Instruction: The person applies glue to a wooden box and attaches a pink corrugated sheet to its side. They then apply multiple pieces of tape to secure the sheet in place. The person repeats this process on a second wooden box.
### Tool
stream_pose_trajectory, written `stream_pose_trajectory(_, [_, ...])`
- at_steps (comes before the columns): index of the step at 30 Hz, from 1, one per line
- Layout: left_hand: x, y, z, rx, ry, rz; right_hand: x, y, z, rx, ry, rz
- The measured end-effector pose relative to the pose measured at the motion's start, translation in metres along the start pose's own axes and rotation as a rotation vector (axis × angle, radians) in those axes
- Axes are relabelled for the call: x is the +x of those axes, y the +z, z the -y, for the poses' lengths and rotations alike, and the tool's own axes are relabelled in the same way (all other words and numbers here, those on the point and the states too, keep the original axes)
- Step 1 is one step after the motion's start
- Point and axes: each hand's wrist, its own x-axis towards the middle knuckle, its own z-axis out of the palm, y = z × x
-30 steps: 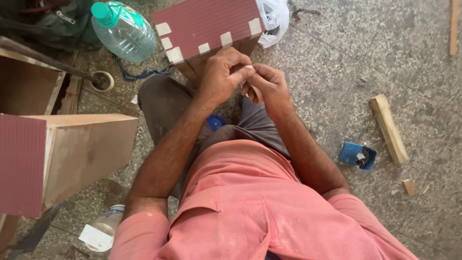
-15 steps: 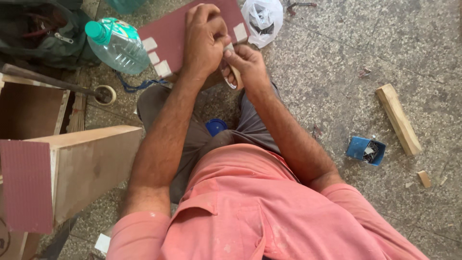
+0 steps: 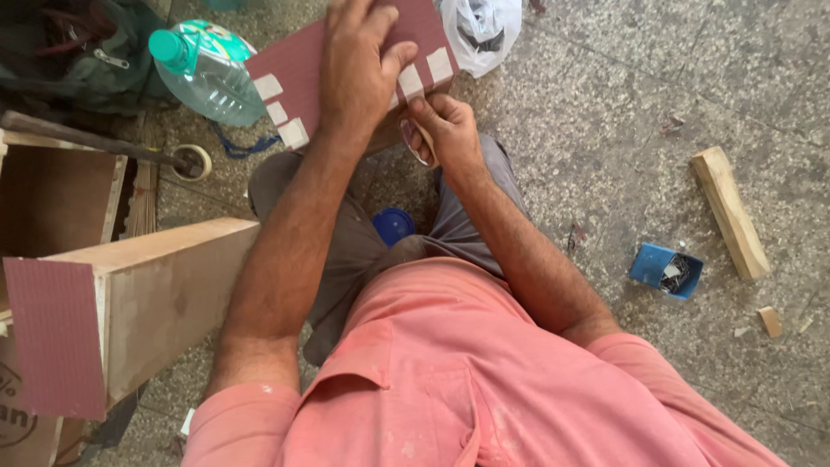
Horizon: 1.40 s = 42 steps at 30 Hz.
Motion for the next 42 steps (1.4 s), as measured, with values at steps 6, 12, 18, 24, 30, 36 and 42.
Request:
stream_pose_trajectory(6, [-0.008, -0.010, 0.002, 0.177, 0.173, 0.248, 0.000, 0.001, 0.007, -0.009, 0.026, -0.012])
stream_pose_trajectory(12, [-0.007, 0.017, 0.024, 0.372, 0.332, 0.160, 0.019, -0.014, -0.020, 0.069, 0.021, 0.032])
stream_pose_trajectory(18, [-0.010, 0.000, 0.008, 0.370, 0.316, 0.131, -0.009, 0.004, -0.082, -0.105, 0.661, 0.070])
stream_pose_trajectory(24, [-0.009, -0.026, -0.007, 0.245, 0.298, 0.189, -0.054, -0.030, -0.112, -0.098, 0.422, 0.172])
stream_pose_trajectory(30, [-0.006, -0.054, 0.056, -0.368, 0.053, 0.312, -0.049, -0.004, -0.030, 0.035, 0.266, 0.090])
stream_pose_trajectory(36, [-0.011, -0.044, 0.047, -0.370, 0.264, 0.179, -0.033, 0.042, 0.040, 0.106, 0.095, 0.082])
stream_pose_trajectory(42, [-0.014, -0.025, 0.038, -0.222, 0.102, 0.064, -0.015, 0.051, 0.045, 0.056, 0.074, -0.001])
